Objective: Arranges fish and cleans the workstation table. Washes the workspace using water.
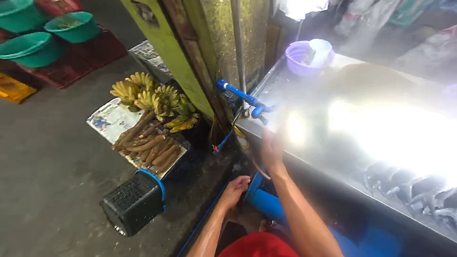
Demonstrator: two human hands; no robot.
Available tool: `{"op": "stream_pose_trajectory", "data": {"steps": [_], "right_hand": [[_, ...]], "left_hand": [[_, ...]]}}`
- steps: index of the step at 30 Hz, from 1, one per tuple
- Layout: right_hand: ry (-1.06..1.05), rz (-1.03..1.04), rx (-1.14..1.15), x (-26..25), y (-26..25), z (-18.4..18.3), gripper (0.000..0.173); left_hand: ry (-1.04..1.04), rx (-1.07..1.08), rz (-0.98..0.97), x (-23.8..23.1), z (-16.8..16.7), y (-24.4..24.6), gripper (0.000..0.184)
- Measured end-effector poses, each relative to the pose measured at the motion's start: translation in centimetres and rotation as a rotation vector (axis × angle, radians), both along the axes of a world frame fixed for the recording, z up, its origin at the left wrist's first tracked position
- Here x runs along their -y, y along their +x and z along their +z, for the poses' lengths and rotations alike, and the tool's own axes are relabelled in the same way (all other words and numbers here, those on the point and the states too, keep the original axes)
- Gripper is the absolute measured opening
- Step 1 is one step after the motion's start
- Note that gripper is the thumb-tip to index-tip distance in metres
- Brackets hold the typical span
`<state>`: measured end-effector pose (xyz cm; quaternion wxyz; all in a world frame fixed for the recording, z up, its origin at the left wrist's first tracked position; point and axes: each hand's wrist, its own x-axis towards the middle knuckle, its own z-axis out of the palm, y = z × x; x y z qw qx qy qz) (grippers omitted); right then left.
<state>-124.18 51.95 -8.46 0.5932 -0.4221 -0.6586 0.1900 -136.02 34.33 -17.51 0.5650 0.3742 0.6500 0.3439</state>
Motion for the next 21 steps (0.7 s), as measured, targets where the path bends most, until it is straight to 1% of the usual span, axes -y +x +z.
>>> {"op": "stream_pose_trajectory", "data": {"steps": [2, 4, 5, 7, 9, 11, 12, 13, 14, 16, 17, 19, 21], "right_hand": [[-0.034, -0.081, 0.041, 0.0, 2.2, -0.7, 0.065], [-0.081, -0.2, 0.127, 0.0, 5.5, -1.5, 0.062], [-0.138, -0.268, 0.2, 0.9, 7.6, -2.2, 0.06], [-0.345, -0.351, 0.347, 3.8, 11.9, -3.8, 0.056], [-0.607, -0.389, 0.45, 7.6, 15.0, -5.2, 0.051], [-0.85, -0.403, 0.458, 11.7, 16.4, -6.0, 0.05], [-0.917, -0.42, 0.425, 13.3, 16.5, -6.3, 0.05], [-0.944, -0.444, 0.38, 14.2, 16.4, -6.6, 0.049], [-0.93, -0.469, 0.334, 14.6, 16.0, -6.8, 0.048], [-0.865, -0.489, 0.25, 13.3, 15.3, -7.0, 0.048], [-0.835, -0.464, 0.215, 11.7, 15.0, -6.7, 0.048], [-0.728, -0.355, 0.197, 6.5, 14.9, -4.9, 0.047], [-0.576, -0.227, 0.251, -1.3, 15.0, -2.5, 0.046]], "left_hand": [[0.084, -0.062, -0.093, -4.5, 0.7, -1.2, 0.035], [0.2, -0.255, -0.206, -9.5, 2.2, -2.3, 0.036], [0.257, -0.351, -0.264, -11.6, 2.8, -2.5, 0.036], [0.362, -0.495, -0.353, -16.0, 2.9, -2.7, 0.035], [0.434, -0.578, -0.414, -20.4, 1.6, -2.4, 0.034], [0.426, -0.66, -0.451, -23.3, -0.8, -1.4, 0.034], [0.396, -0.705, -0.481, -24.5, -1.9, -0.8, 0.035], [0.351, -0.762, -0.496, -25.6, -2.6, 0.0, 0.036], [0.292, -0.809, -0.485, -26.7, -2.6, 0.9, 0.036], [0.129, -0.831, -0.477, -28.3, -0.3, 2.9, 0.041], [0.087, -0.842, -0.471, -28.7, 0.3, 3.6, 0.043], [0.101, -0.891, -0.438, -28.4, -0.6, 4.3, 0.045], [0.206, -0.952, -0.358, -28.1, -1.9, 4.3, 0.042]]}}
